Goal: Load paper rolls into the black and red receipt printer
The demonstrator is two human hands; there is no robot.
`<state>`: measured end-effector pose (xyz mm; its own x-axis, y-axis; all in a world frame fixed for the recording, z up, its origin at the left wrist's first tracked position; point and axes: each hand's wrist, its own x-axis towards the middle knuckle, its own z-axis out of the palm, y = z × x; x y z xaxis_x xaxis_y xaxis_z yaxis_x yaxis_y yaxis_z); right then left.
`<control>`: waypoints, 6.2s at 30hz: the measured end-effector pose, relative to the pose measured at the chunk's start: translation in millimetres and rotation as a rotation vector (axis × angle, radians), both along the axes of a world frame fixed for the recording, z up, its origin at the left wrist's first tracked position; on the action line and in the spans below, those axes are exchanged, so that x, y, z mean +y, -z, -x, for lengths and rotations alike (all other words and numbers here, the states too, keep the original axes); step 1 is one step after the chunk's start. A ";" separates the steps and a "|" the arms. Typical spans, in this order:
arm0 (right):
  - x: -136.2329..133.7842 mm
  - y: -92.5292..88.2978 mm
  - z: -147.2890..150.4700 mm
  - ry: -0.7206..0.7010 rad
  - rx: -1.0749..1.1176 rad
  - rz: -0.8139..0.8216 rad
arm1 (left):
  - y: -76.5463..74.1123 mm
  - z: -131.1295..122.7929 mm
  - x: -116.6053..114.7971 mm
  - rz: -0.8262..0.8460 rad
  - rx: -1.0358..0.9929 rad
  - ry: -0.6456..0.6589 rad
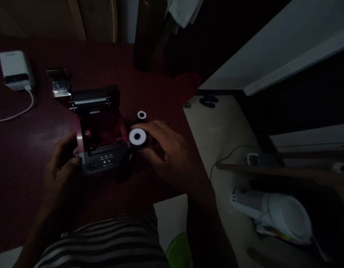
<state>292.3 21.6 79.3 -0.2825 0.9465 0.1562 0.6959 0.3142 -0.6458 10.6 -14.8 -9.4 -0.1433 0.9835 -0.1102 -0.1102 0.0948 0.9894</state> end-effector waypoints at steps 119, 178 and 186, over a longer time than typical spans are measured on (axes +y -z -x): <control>-50.9 75.6 45.4 0.263 0.235 -0.071 | -11.3 -3.0 0.2 0.077 -0.030 -0.007; -33.3 106.3 -36.9 0.225 0.473 0.382 | 5.9 -1.7 1.8 -0.075 0.198 -0.011; 31.5 94.0 -48.0 0.345 0.435 0.224 | 1.9 -1.1 3.2 -0.062 0.224 -0.012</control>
<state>340.3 53.1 -14.7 0.0922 0.9954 -0.0253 0.3902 -0.0595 -0.9188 11.7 -11.6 -11.3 -0.1693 0.9855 -0.0134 0.1121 0.0328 0.9932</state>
